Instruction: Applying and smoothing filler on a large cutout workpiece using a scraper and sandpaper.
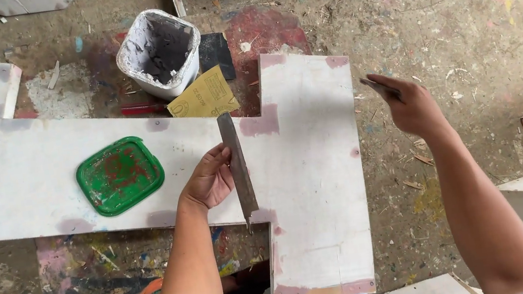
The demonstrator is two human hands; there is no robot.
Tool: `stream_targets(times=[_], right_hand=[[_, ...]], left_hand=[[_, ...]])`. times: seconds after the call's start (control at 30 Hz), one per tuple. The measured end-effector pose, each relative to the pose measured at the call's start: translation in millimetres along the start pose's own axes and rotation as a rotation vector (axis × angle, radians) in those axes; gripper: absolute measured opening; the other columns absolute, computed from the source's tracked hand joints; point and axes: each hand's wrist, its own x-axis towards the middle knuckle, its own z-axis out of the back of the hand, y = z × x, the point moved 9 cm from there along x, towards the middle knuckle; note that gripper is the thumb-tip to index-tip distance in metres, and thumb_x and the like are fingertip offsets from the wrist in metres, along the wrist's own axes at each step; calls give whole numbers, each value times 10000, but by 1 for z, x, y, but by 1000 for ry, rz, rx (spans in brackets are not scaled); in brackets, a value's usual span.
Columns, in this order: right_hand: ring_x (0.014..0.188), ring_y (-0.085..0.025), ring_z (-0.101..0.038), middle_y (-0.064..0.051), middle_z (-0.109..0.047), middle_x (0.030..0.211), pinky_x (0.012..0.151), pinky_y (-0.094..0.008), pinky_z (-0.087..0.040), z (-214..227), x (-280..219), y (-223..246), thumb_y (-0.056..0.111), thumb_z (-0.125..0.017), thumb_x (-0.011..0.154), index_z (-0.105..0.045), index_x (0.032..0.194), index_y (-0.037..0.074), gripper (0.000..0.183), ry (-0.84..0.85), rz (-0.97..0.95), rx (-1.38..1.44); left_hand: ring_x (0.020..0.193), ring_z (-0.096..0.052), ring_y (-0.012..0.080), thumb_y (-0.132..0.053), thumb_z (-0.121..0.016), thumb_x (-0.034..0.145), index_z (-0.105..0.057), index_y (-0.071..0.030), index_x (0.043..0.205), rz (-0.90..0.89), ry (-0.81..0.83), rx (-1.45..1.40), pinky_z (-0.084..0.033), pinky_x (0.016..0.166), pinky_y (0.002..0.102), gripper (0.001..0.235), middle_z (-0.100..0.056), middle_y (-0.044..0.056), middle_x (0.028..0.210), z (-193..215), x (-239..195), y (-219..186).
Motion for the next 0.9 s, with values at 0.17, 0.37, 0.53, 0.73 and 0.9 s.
stream_targets(times=[0.17, 0.37, 0.53, 0.73, 0.9], right_hand=[[1186, -436, -617, -68, -704, 1251, 1031, -582, -453, -45, 91, -21, 177, -491, 1031, -674, 1367, 353, 421, 18, 53, -194], [1273, -337, -578, 37, -688, 1320, 1069, -549, -368, -60, 136, -17, 173, -458, 1049, -675, 1345, 396, 430, 18, 91, -374], [1273, -311, -577, 32, -702, 1301, 1096, -570, -298, -72, 150, -20, 158, -458, 1045, -681, 1350, 388, 442, 21, 93, -398], [1258, -346, -590, -13, -700, 1316, 1077, -582, -332, -73, 145, -8, 149, -426, 1038, -677, 1364, 347, 456, 57, 62, -408], [1262, -341, -583, 5, -681, 1359, 1068, -567, -332, -79, 145, -5, 134, -424, 1014, -666, 1381, 340, 486, 46, 55, -474]], left_hand=[[1063, -744, 325, -79, -660, 978, -732, -94, 1153, 57, -41, -68, -570, 995, 441, 190, -771, 144, 1115, 21, 9, 9], [1057, -743, 338, -60, -684, 956, -745, -90, 1131, 69, -54, -91, -584, 971, 441, 188, -772, 153, 1106, 34, 15, 12], [1097, -722, 380, -68, -684, 951, -733, -83, 1173, 100, -54, -119, -565, 997, 494, 228, -751, 181, 1161, 36, 15, 16], [1110, -713, 393, -59, -689, 945, -737, -73, 1172, 93, -51, -113, -567, 996, 495, 233, -746, 198, 1172, 61, 26, 24], [1101, -720, 379, -65, -677, 956, -732, -67, 1167, 88, -46, -102, -576, 992, 493, 218, -748, 203, 1168, 34, 15, 15]])
